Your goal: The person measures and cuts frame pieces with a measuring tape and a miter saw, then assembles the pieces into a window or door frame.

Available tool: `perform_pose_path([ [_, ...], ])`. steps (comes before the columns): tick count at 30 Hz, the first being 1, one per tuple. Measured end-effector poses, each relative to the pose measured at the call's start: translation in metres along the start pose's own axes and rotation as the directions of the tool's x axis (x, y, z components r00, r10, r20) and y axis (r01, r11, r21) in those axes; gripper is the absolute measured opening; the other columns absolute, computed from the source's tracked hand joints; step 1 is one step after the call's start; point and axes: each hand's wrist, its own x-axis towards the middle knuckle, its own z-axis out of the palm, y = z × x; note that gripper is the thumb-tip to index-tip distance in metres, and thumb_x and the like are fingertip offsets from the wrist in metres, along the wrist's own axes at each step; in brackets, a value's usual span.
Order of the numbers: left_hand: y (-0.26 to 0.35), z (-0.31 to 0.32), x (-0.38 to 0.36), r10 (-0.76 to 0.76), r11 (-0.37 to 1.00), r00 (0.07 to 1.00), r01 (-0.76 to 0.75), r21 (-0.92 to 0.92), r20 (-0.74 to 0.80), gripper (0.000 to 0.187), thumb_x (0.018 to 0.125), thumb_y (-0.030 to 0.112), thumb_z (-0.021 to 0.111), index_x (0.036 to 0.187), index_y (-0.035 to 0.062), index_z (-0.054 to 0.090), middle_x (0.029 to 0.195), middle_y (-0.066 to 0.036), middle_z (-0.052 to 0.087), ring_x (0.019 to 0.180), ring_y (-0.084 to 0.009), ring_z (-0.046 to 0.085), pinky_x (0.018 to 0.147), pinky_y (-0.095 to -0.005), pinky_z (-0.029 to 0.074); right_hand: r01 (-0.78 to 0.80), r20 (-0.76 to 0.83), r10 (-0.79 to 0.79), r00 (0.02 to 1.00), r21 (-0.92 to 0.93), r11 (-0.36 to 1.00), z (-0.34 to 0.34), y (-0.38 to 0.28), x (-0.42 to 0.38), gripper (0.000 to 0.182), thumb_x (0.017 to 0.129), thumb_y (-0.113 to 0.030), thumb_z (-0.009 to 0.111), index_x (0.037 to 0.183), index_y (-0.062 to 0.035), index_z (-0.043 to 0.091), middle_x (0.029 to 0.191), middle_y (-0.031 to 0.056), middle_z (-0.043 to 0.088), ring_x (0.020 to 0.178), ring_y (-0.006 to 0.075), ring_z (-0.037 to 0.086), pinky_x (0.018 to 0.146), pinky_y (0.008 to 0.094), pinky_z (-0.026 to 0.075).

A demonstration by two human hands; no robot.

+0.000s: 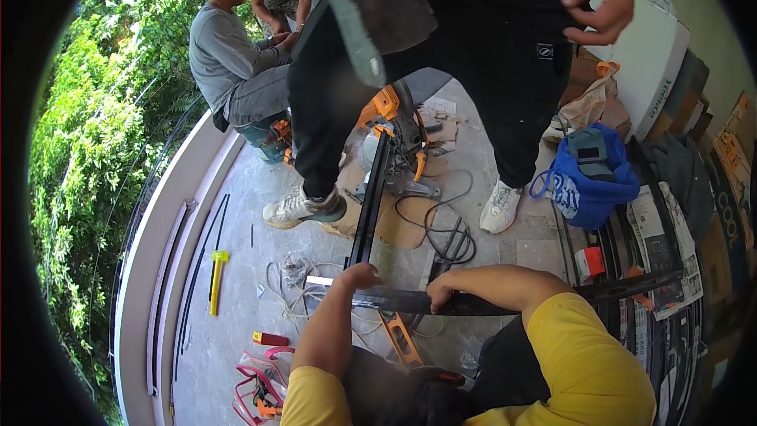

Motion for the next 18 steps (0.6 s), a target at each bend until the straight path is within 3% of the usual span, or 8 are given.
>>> perform_pose_path([
  [4,-0.01,0.006,0.005,0.025,0.999,1.0,-0.026,-0.035,-0.012,0.061,0.076,0.046,0.064,0.119,0.0021,0.058,0.119,-0.02,0.058,0.112,-0.0324,0.055,0.095,-0.0365,0.042,-0.016,-0.022,0.017,1.0,0.017,1.0,0.0,-0.002,-0.005,0.062,0.076,-0.044,0.065,0.116,0.0031,0.058,0.117,0.0178,0.059,0.102,0.0315,0.06,0.082,0.0398,0.049],
  [7,-0.01,0.006,0.007,0.025,0.999,1.0,-0.025,0.028,-0.012,0.061,0.076,0.046,0.064,0.118,0.0015,0.058,0.119,-0.02,0.058,0.111,-0.0328,0.055,0.095,-0.0368,0.042,0.014,-0.003,-0.014,1.0,-0.012,1.0,-0.001,-0.003,-0.005,0.06,0.079,-0.04,0.065,0.119,0.0037,0.055,0.114,0.0169,0.059,0.097,0.0314,0.061,0.075,0.0422,0.052],
  [18,0.001,0.001,-0.004,0.02,1.0,1.0,-0.02,-0.019,-0.007,0.063,0.075,0.046,0.064,0.115,-0.0019,0.059,0.118,-0.021,0.058,0.112,-0.0332,0.054,0.096,-0.0368,0.041,0.017,-0.026,-0.018,1.0,-0.018,1.0,-0.001,-0.002,-0.006,0.061,0.078,-0.041,0.065,0.118,0.0041,0.056,0.113,0.0175,0.061,0.095,0.0319,0.062,0.074,0.041,0.051],
])
